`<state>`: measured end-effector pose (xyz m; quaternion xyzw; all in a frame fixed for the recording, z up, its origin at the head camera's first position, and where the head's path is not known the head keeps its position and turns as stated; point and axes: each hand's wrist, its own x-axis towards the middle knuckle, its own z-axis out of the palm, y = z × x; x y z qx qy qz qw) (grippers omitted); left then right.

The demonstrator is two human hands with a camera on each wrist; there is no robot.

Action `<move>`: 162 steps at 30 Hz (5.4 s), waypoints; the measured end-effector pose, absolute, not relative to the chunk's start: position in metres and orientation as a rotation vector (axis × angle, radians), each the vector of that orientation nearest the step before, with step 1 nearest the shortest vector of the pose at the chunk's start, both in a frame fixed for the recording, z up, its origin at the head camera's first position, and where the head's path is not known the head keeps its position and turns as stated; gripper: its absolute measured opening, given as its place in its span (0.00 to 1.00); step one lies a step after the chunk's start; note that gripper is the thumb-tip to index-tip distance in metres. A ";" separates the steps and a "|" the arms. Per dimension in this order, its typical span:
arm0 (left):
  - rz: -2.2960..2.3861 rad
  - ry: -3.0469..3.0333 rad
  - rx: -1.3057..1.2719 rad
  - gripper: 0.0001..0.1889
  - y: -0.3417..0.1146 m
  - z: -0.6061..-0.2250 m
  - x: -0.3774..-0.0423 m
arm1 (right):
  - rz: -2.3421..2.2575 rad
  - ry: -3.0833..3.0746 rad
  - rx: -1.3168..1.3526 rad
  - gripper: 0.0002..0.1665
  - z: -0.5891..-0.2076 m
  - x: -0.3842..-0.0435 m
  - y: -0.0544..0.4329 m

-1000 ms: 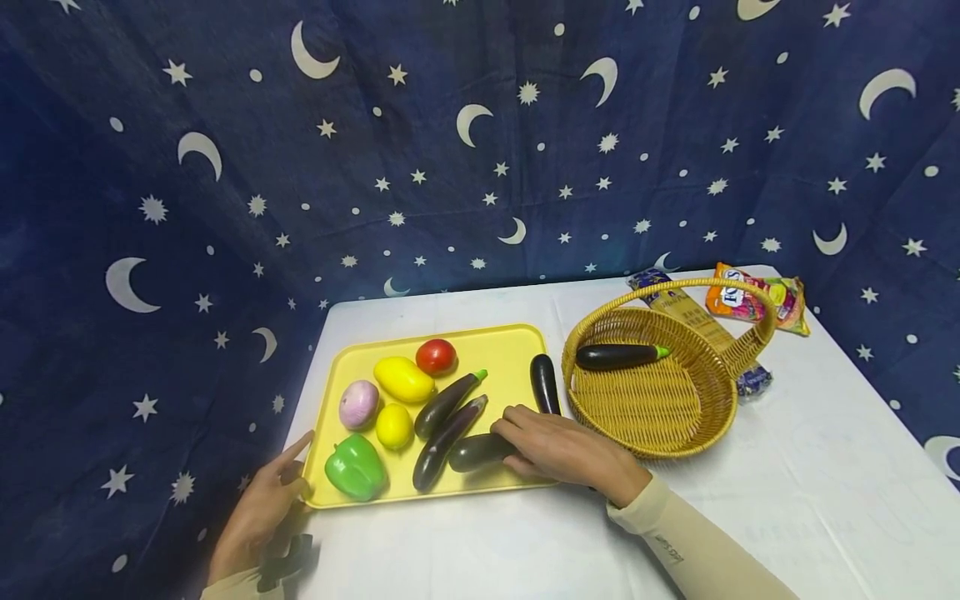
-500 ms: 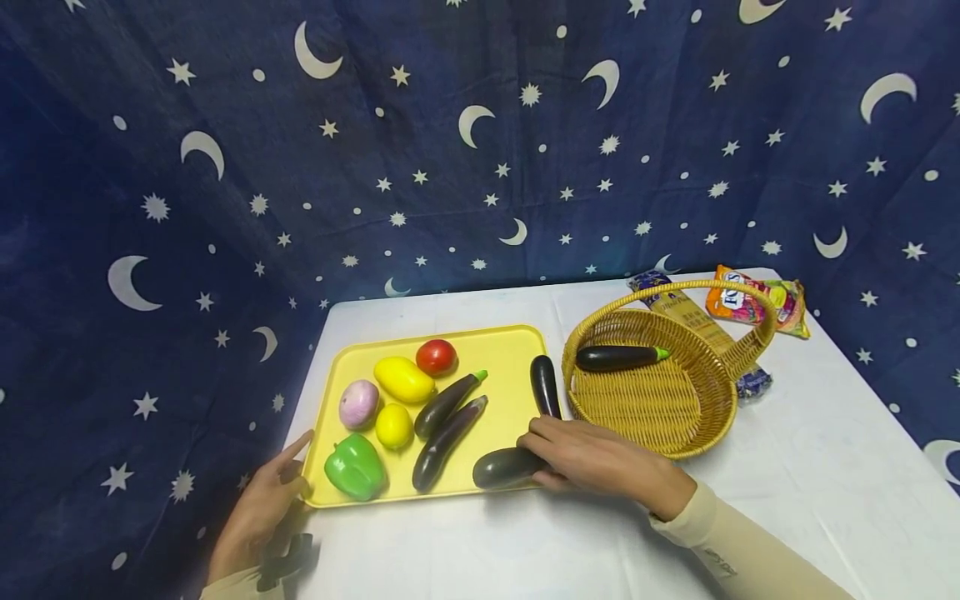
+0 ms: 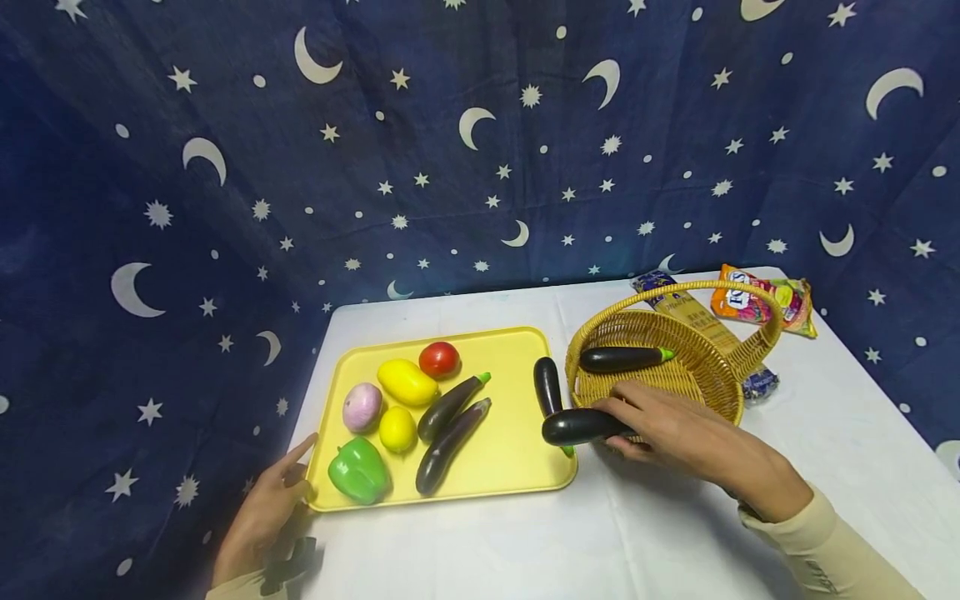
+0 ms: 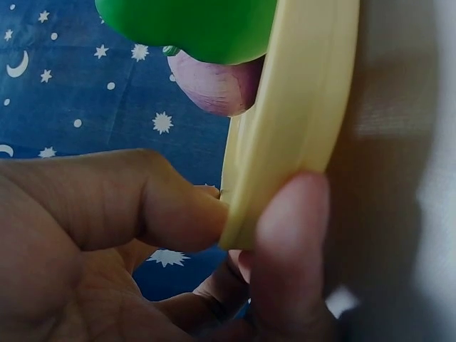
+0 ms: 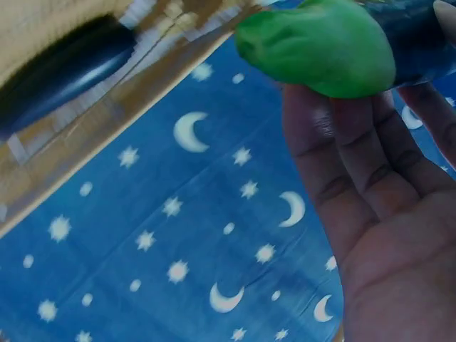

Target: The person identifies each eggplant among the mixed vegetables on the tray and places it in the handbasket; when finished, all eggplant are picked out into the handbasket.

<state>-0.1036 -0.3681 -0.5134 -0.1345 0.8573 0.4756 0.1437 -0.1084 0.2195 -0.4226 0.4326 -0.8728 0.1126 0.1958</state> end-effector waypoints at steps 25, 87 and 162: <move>1.384 2.496 -0.369 0.49 -0.367 -0.519 -0.099 | -0.125 -2.845 0.907 0.15 -0.416 -0.169 0.278; 1.356 2.491 -0.369 0.48 -0.369 -0.516 -0.103 | -0.114 -3.124 0.980 0.12 -0.450 -0.211 0.247; 1.429 2.446 -0.389 0.47 -0.360 -0.524 -0.097 | 0.345 -2.942 1.274 0.35 -0.486 -0.197 0.026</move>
